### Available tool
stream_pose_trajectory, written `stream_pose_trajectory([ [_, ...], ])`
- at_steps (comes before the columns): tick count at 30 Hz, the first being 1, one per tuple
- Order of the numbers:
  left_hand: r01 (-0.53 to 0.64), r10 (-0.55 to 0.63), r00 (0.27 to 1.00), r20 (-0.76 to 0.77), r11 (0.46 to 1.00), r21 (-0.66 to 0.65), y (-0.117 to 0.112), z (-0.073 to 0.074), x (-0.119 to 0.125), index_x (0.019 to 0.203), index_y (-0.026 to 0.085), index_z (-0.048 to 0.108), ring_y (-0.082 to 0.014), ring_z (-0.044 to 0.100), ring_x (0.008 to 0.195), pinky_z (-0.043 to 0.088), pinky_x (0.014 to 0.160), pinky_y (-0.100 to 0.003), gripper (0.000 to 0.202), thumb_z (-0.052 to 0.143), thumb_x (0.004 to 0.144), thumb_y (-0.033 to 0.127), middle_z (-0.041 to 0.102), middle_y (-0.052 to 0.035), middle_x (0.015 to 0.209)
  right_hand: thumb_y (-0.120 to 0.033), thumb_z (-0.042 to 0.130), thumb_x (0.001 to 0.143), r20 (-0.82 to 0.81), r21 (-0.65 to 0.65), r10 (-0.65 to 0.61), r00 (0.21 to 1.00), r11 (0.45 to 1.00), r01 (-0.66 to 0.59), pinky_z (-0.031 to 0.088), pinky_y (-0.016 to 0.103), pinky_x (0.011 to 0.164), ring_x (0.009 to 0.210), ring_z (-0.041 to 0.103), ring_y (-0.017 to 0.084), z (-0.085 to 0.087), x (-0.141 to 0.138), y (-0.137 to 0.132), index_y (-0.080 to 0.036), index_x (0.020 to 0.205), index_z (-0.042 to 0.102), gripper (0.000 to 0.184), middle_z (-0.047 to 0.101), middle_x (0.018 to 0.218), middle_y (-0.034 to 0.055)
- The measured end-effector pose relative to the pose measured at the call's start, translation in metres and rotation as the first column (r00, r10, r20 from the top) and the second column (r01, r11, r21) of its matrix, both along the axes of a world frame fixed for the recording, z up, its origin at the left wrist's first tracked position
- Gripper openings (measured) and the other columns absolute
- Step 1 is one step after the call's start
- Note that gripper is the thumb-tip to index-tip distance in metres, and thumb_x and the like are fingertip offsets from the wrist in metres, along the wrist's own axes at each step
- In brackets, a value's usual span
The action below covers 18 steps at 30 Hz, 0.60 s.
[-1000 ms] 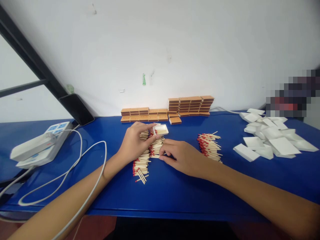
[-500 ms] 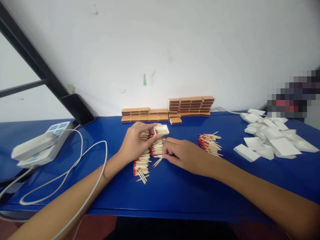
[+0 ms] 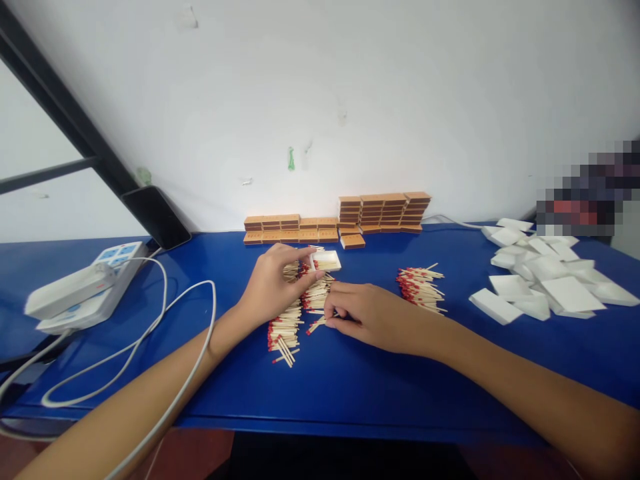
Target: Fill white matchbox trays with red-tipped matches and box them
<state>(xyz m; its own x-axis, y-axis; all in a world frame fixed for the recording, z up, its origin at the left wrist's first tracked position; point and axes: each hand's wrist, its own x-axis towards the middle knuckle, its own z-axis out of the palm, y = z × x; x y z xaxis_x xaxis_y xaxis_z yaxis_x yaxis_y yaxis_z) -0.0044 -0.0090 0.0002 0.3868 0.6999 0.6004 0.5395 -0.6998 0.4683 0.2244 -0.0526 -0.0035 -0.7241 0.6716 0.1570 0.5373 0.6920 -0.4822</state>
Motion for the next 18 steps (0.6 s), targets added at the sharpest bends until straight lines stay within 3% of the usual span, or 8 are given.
stream_pose_trajectory([
  [12, 0.0, 0.0, 1.0, -0.006, 1.0, -0.015, 0.0006, -0.0015, 0.0001, 0.123, 0.025, 0.077, -0.0248, 0.07, 0.096, 0.056, 0.087, -0.043, 0.037, 0.084, 0.089, 0.036, 0.08, -0.0063, 0.101, -0.016, 0.057, 0.102, 0.053, -0.024, 0.057, 0.997, 0.998, -0.056, 0.042, 0.03, 0.072, 0.079, 0.059, 0.015, 0.004, -0.001, -0.0017, -0.02, 0.089, 0.062, 0.014, 0.067, 0.096, 0.0012],
  [18, 0.004, -0.005, 1.0, -0.008, 1.0, -0.006, 0.0011, -0.0025, 0.0003, 0.124, 0.025, 0.077, -0.0243, 0.07, 0.094, 0.056, 0.085, -0.041, 0.038, 0.084, 0.088, 0.036, 0.08, -0.0057, 0.1, -0.025, 0.061, 0.104, 0.032, -0.032, 0.035, 0.999, 0.999, -0.034, 0.043, 0.031, 0.074, 0.085, 0.063, 0.018, 0.0016, -0.0004, 0.0, -0.021, 0.105, 0.067, 0.007, 0.07, 0.108, 0.0036],
])
